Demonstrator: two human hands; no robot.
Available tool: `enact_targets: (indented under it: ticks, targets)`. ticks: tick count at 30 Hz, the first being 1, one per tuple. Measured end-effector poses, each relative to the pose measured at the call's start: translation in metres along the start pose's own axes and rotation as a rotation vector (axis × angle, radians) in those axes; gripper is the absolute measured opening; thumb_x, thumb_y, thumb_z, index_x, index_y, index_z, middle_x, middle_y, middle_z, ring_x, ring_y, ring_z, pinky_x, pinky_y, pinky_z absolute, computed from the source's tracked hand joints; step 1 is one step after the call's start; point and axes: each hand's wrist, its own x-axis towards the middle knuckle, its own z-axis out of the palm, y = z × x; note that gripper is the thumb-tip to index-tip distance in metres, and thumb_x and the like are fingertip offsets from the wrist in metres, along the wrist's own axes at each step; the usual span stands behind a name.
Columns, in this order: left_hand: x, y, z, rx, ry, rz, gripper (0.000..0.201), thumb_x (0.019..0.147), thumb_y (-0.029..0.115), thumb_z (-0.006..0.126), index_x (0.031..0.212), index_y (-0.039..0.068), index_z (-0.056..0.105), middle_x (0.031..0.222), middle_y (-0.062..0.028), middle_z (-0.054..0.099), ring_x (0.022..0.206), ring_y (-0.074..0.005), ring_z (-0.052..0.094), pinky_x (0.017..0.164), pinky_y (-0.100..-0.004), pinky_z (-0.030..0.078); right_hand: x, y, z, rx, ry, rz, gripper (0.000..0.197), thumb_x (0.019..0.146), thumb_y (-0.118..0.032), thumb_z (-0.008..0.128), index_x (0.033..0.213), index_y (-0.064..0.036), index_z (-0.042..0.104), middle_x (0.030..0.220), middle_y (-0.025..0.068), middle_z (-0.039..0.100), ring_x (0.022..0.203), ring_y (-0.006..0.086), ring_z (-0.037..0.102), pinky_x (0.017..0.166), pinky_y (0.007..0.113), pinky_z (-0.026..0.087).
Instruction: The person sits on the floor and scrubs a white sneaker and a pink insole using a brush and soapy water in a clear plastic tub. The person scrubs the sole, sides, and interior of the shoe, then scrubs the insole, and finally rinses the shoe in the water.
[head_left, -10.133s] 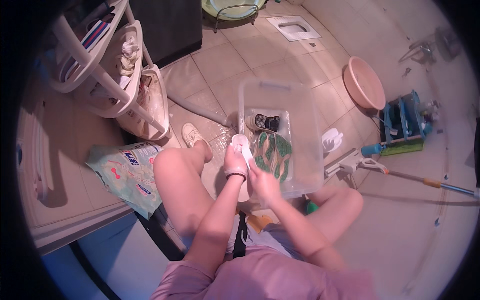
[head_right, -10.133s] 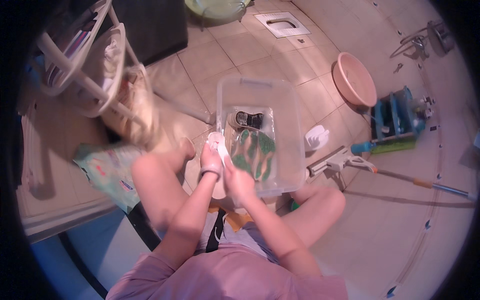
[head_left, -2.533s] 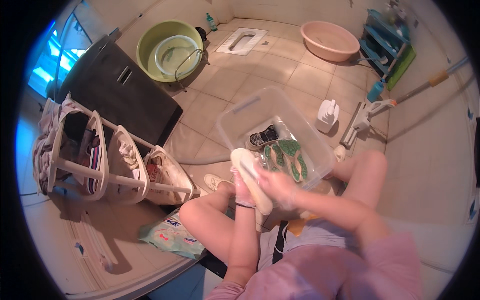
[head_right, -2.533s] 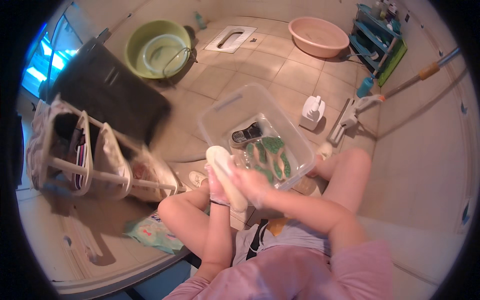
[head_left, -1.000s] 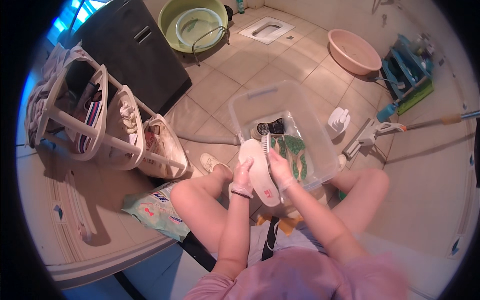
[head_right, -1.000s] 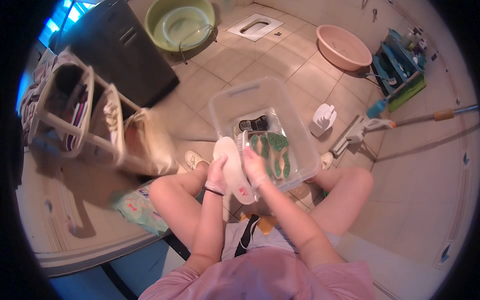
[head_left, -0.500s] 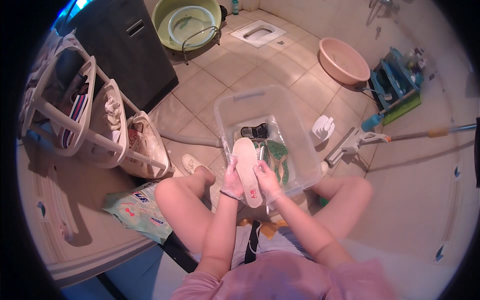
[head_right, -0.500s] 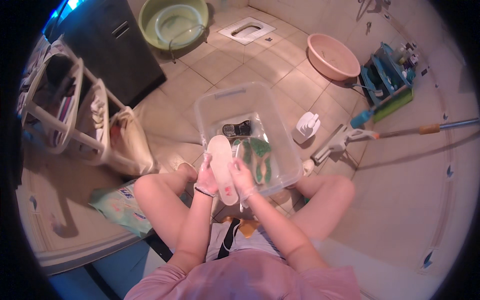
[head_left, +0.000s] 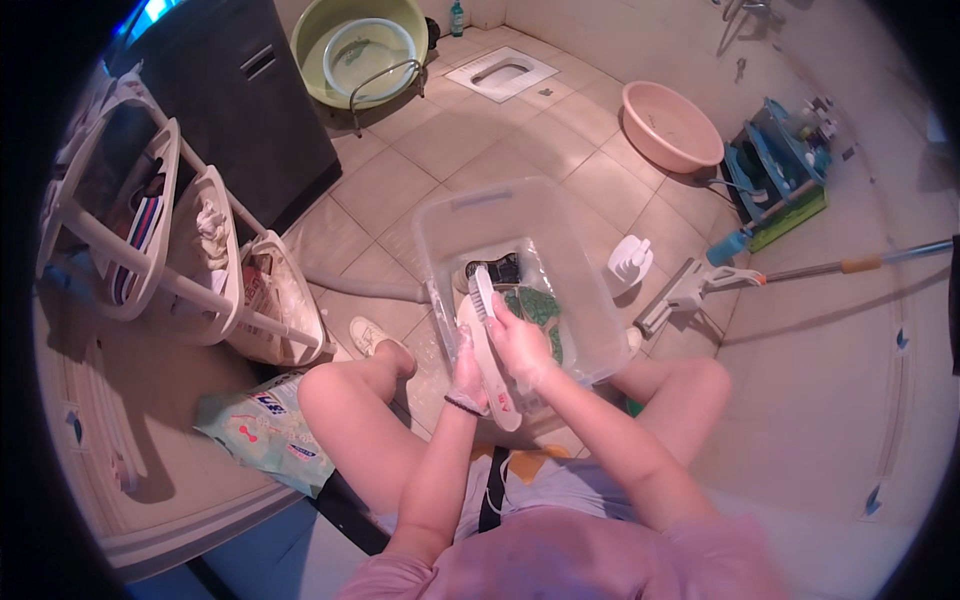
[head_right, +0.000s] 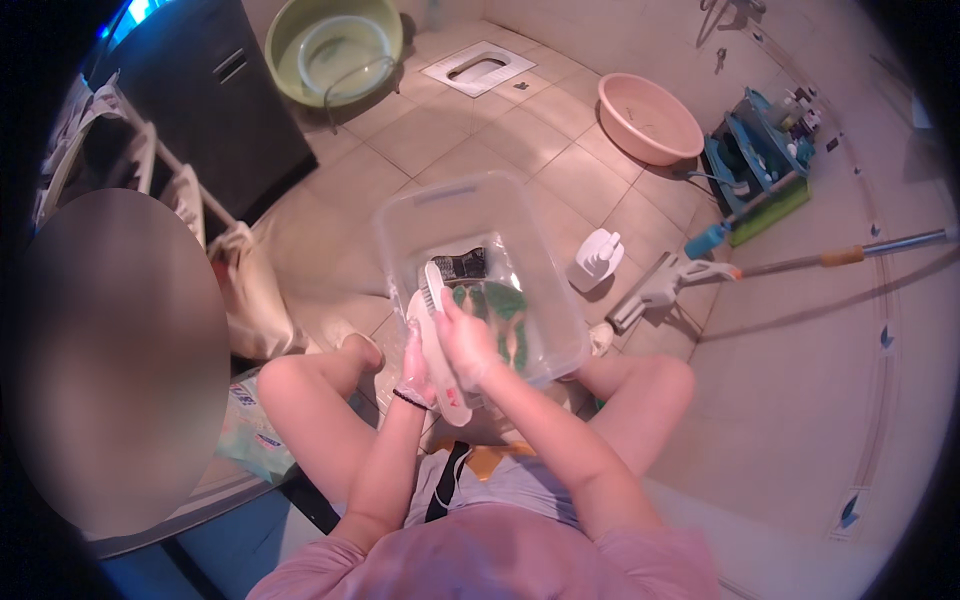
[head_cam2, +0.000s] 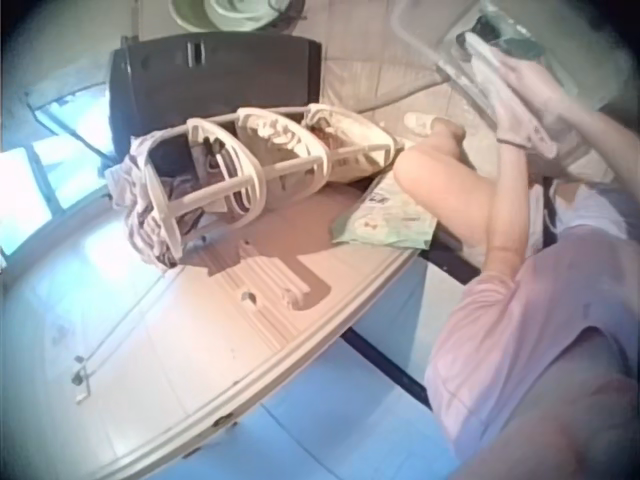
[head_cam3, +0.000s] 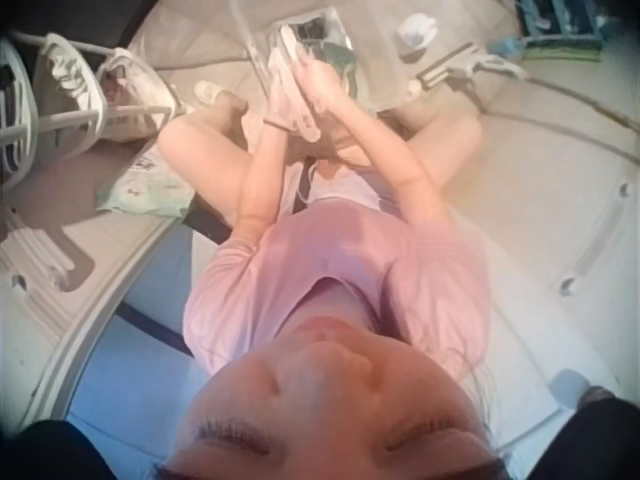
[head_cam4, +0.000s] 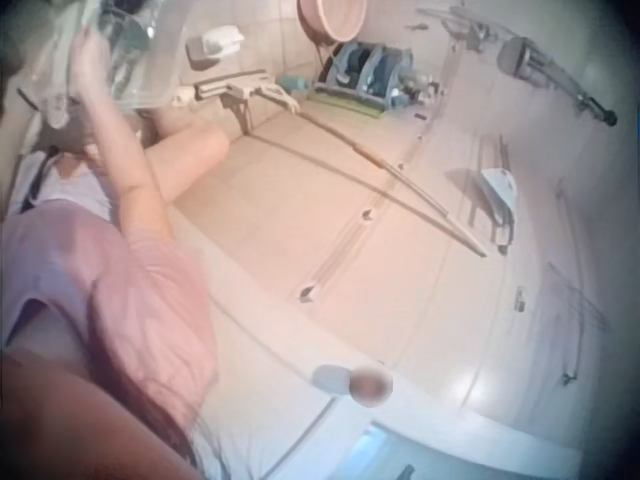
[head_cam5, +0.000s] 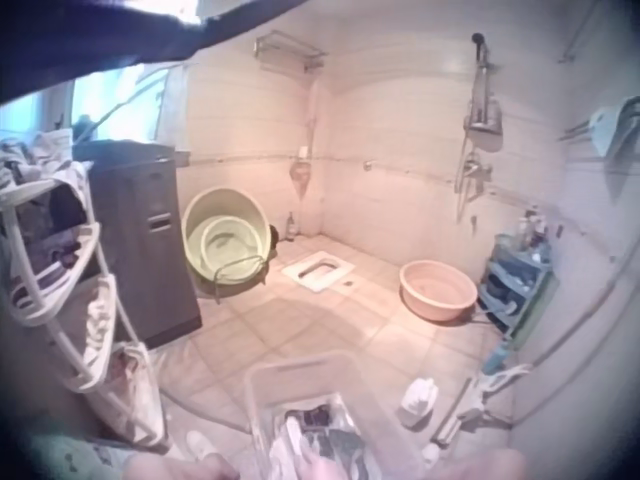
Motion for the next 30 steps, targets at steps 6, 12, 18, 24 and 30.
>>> enact_targets:
  ticks: [6, 12, 18, 24, 30]
  targets:
    - [0.01, 0.051, -0.057, -0.105, -0.638, 0.016, 0.067, 0.092, 0.058, 0.028, 0.133, 0.007, 0.037, 0.123, -0.007, 0.051, 0.096, -0.0212, 0.057, 0.081, -0.0339, 0.05, -0.072, 0.004, 0.035, -0.088, -0.156, -0.194, 0.047, 0.088, -0.029, 0.05, 0.133, -0.0196, 0.042, 0.082, 0.0241, 0.062, 0.072, 0.0369, 0.063, 0.069, 0.043, 0.051]
    - [-0.006, 0.003, -0.003, 0.147, -0.068, 0.121, 0.066, 0.092, 0.057, 0.027, 0.137, 0.009, 0.034, 0.123, -0.0088, 0.052, 0.104, -0.0233, 0.054, 0.089, -0.0348, 0.046, -0.005, -0.005, -0.005, 0.045, -0.045, 0.072, 0.04, 0.091, -0.033, 0.045, 0.127, -0.015, 0.048, 0.084, 0.0227, 0.063, 0.069, 0.032, 0.064, 0.065, 0.039, 0.051]
    - [0.007, 0.038, -0.051, 0.032, -0.279, 0.039, 0.071, 0.088, 0.063, 0.03, 0.134, 0.009, 0.038, 0.114, -0.0069, 0.055, 0.085, -0.0205, 0.057, 0.076, -0.0334, 0.05, -0.069, 0.02, 0.036, 0.046, -0.161, -0.111, 0.042, 0.09, -0.034, 0.047, 0.13, -0.0232, 0.046, 0.096, 0.0242, 0.061, 0.086, 0.0387, 0.061, 0.079, 0.042, 0.048]
    - [-0.013, -0.021, -0.002, 0.255, -0.069, 0.11, 0.07, 0.09, 0.063, 0.026, 0.134, 0.009, 0.038, 0.128, -0.0098, 0.049, 0.11, -0.0266, 0.051, 0.096, -0.0394, 0.041, -0.01, 0.019, -0.007, 0.115, -0.026, 0.144, 0.046, 0.091, -0.036, 0.04, 0.137, -0.0292, 0.034, 0.089, 0.0245, 0.062, 0.074, 0.0367, 0.063, 0.069, 0.044, 0.049]
    - [0.006, 0.039, -0.058, -0.028, -0.339, -0.06, 0.076, 0.086, 0.068, 0.026, 0.122, 0.004, 0.047, 0.087, -0.0098, 0.06, 0.079, -0.0228, 0.059, 0.07, -0.0381, 0.052, -0.079, 0.025, 0.037, -0.034, -0.194, -0.163, 0.047, 0.09, -0.039, 0.04, 0.134, -0.0234, 0.037, 0.089, 0.0226, 0.063, 0.079, 0.0361, 0.063, 0.073, 0.046, 0.049]
